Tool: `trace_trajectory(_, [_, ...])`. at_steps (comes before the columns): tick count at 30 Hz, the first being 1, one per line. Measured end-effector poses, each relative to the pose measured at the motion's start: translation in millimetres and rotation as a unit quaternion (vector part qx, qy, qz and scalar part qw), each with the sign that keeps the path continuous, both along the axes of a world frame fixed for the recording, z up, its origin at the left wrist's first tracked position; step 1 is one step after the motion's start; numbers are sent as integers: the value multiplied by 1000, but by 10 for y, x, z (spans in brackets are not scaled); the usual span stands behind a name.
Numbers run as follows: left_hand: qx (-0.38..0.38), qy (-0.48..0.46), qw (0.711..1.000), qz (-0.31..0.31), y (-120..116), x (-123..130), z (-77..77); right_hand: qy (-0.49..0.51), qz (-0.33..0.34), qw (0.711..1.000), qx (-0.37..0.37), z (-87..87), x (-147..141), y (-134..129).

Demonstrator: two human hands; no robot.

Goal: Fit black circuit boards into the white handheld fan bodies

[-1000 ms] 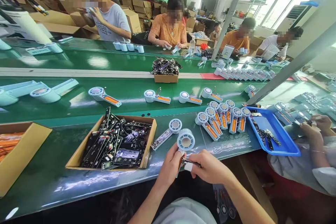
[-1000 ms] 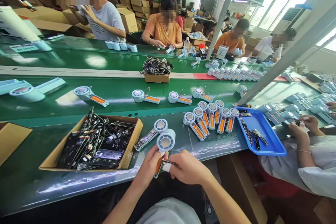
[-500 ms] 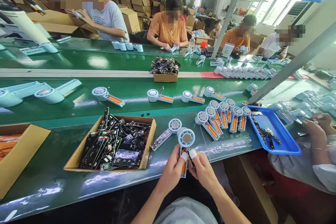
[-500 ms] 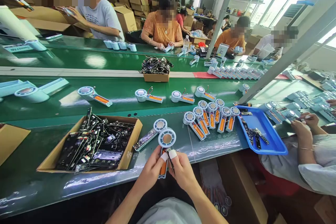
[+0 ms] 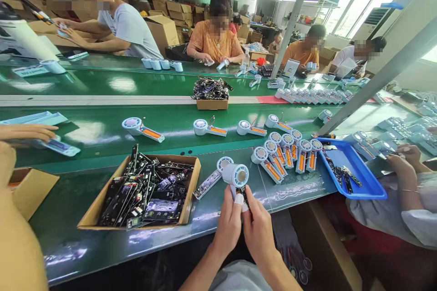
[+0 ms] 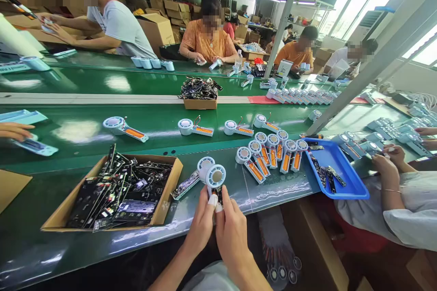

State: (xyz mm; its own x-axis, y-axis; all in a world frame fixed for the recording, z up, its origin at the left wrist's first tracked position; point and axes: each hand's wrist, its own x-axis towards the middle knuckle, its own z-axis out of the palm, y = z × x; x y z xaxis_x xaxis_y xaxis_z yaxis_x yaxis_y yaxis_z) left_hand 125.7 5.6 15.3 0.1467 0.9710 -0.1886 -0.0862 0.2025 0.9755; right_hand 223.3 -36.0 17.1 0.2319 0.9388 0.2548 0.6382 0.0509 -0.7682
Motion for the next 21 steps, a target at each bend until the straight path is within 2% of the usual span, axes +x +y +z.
trace_trajectory(2, [10, 12, 999, 33, -2, 32, -24, -57, 5, 998, -4, -9, -30, 7])
trace_trajectory(4, [-15, -5, 999, 45, 25, 49, -32, -76, 13, 997, -1, 0, -36, 6])
trace_trajectory(8, [-103, -104, 988, 53, 96, 52, 13, -42, 37, 998, 36, 34, 12, -2])
trace_trajectory(12, [-136, -194, 970, 60, 100, 50, 83, -27, 63, 995, 79, 38, 60, -48])
trace_trajectory(16, [-152, -187, 969, 48, 91, 42, 143, -49, 65, 993, 89, 6, 74, -136])
trace_trajectory(21, [-138, -190, 971, 34, 77, 60, 145, -105, 29, 993, 50, 24, 57, -158])
